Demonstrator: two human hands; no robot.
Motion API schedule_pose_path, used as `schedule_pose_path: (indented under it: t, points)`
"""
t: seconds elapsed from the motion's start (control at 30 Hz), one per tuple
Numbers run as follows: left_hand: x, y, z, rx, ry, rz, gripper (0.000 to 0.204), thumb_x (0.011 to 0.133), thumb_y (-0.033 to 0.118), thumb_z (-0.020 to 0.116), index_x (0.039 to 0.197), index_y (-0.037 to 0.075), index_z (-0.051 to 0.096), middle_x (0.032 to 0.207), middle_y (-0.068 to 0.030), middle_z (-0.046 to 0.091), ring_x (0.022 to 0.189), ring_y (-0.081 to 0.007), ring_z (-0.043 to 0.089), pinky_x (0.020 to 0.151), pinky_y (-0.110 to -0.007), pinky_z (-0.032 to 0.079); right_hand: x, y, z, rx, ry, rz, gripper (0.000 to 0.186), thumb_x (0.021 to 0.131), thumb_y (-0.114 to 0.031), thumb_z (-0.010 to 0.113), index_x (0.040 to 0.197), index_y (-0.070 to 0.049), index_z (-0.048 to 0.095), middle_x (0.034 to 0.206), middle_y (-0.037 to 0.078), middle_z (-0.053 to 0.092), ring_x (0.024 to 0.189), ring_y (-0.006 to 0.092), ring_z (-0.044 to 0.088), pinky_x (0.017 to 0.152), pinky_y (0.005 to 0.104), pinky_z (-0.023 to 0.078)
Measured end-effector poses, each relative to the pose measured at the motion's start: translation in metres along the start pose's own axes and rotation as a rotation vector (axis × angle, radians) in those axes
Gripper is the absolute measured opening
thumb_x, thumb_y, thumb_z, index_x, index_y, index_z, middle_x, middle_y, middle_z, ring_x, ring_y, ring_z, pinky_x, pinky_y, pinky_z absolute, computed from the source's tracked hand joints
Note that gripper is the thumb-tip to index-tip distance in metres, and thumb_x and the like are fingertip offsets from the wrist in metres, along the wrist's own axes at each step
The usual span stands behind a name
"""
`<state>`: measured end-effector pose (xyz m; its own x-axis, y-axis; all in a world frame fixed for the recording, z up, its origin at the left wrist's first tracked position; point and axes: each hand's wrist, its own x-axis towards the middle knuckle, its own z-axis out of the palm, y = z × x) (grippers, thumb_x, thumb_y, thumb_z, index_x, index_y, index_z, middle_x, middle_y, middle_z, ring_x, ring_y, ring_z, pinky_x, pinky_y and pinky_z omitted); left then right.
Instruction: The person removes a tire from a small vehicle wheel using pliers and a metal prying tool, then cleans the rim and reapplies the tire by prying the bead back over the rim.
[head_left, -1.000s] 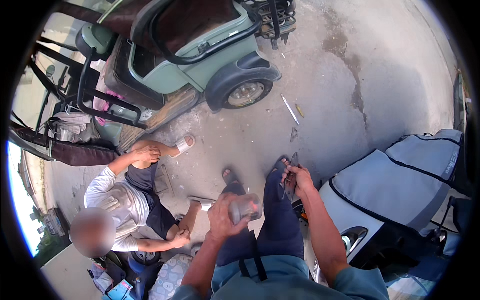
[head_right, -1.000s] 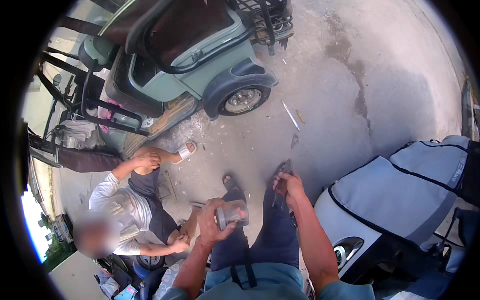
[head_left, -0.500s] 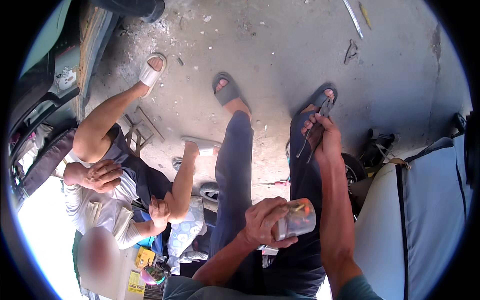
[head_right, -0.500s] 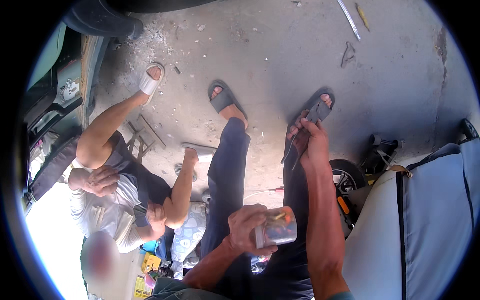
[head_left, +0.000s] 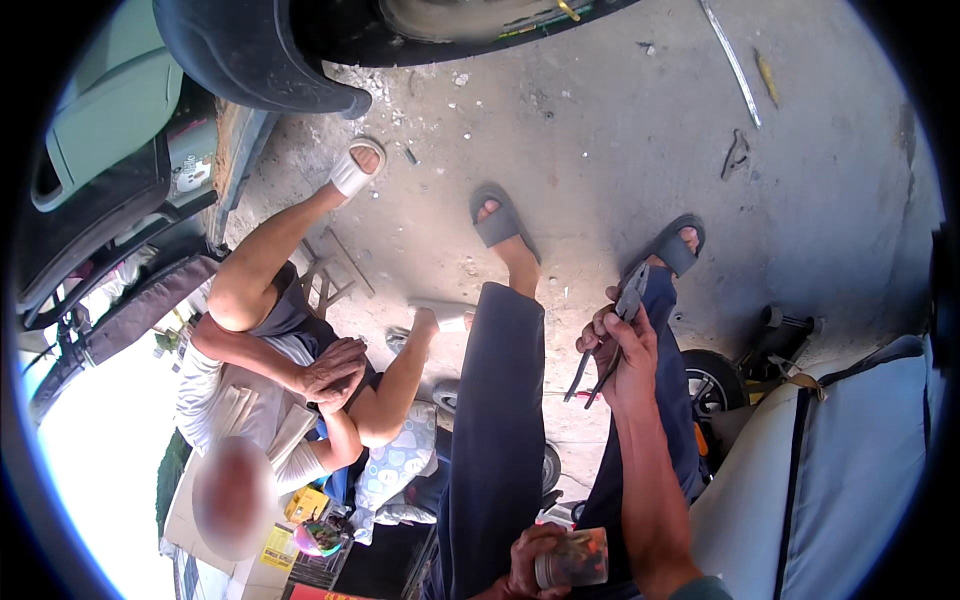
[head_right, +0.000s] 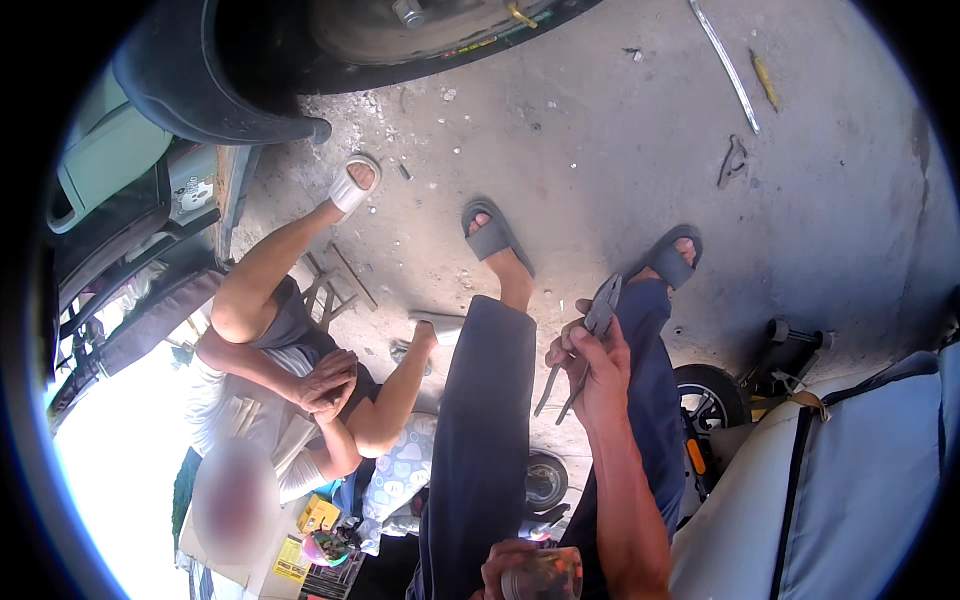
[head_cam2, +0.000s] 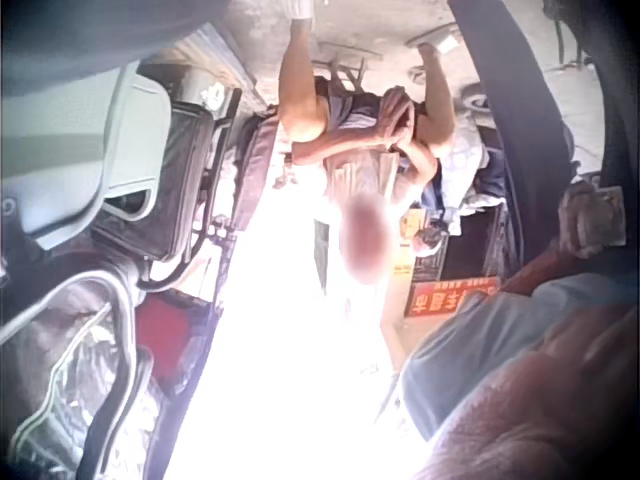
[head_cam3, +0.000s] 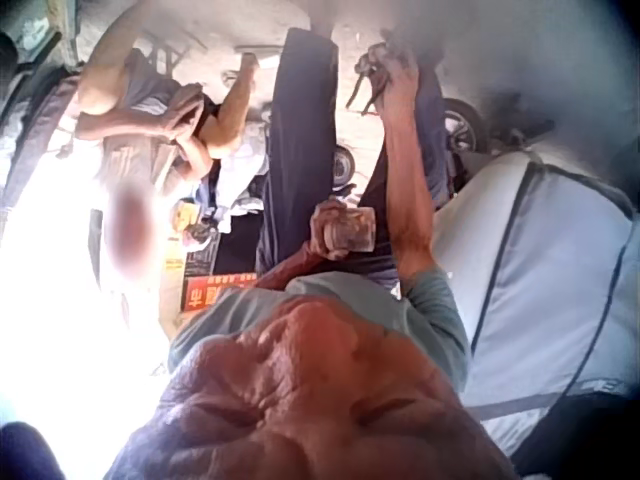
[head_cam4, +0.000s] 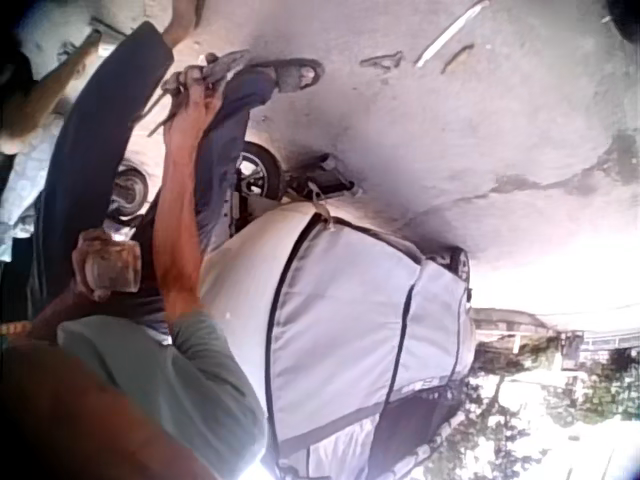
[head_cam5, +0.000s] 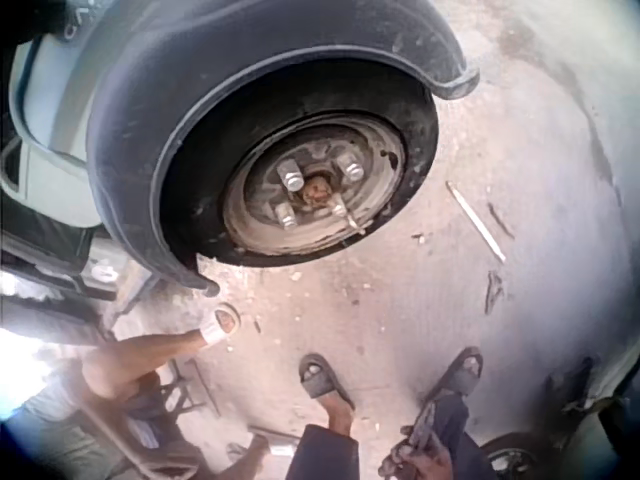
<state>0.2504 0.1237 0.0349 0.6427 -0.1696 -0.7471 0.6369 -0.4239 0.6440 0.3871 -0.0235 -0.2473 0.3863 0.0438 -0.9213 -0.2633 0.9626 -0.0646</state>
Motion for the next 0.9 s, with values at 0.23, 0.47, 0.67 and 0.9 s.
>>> schedule_pose_path:
  t: [0.23,0.47,0.67,0.9]
  points:
    - [0.014,-0.005,-0.047,0.024,-0.162,-0.038,0.093,0.077,0.054,0.084,0.144,0.005,0.041,0.135,-0.0311,0.05,0.12,-0.0431,0.056,0.097,-0.057,0.048,-0.143,0.022,-0.002,0.276,0.229,-0.174,0.042,0.092,-0.008,0.064,0.132,-0.002,0.051,0.08,0.007,0.052,0.068,0.0208,0.057,0.062,0.0391,0.05]
    - [0.182,0.036,-0.13,0.377,-0.24,0.403,0.085,0.078,0.055,0.084,0.133,0.002,0.046,0.118,-0.0275,0.062,0.102,-0.0418,0.069,0.082,-0.05,0.059,-0.122,0.04,0.0,0.147,0.439,-0.054,0.051,0.094,-0.004,0.061,0.142,0.0,0.045,0.083,0.007,0.056,0.071,0.0202,0.06,0.067,0.0391,0.054]
    - [0.502,-0.027,-0.188,1.124,0.068,0.62,0.072,0.073,0.03,0.086,0.13,0.005,0.051,0.123,-0.0166,0.058,0.108,-0.0376,0.064,0.083,-0.046,0.055,0.057,-0.021,0.082,-0.204,0.035,-0.228,0.043,0.102,-0.011,0.062,0.141,0.001,0.048,0.087,0.006,0.062,0.075,0.0165,0.064,0.068,0.0316,0.054]
    - [0.696,-0.112,-0.25,1.455,0.3,0.557,0.075,0.083,0.045,0.078,0.139,0.005,0.05,0.13,-0.0127,0.055,0.117,-0.0322,0.058,0.096,-0.044,0.05,0.176,-0.033,0.114,-0.401,-0.415,-0.385,0.058,0.102,-0.01,0.064,0.154,-0.002,0.038,0.101,0.007,0.063,0.075,0.0137,0.062,0.068,0.0311,0.053]
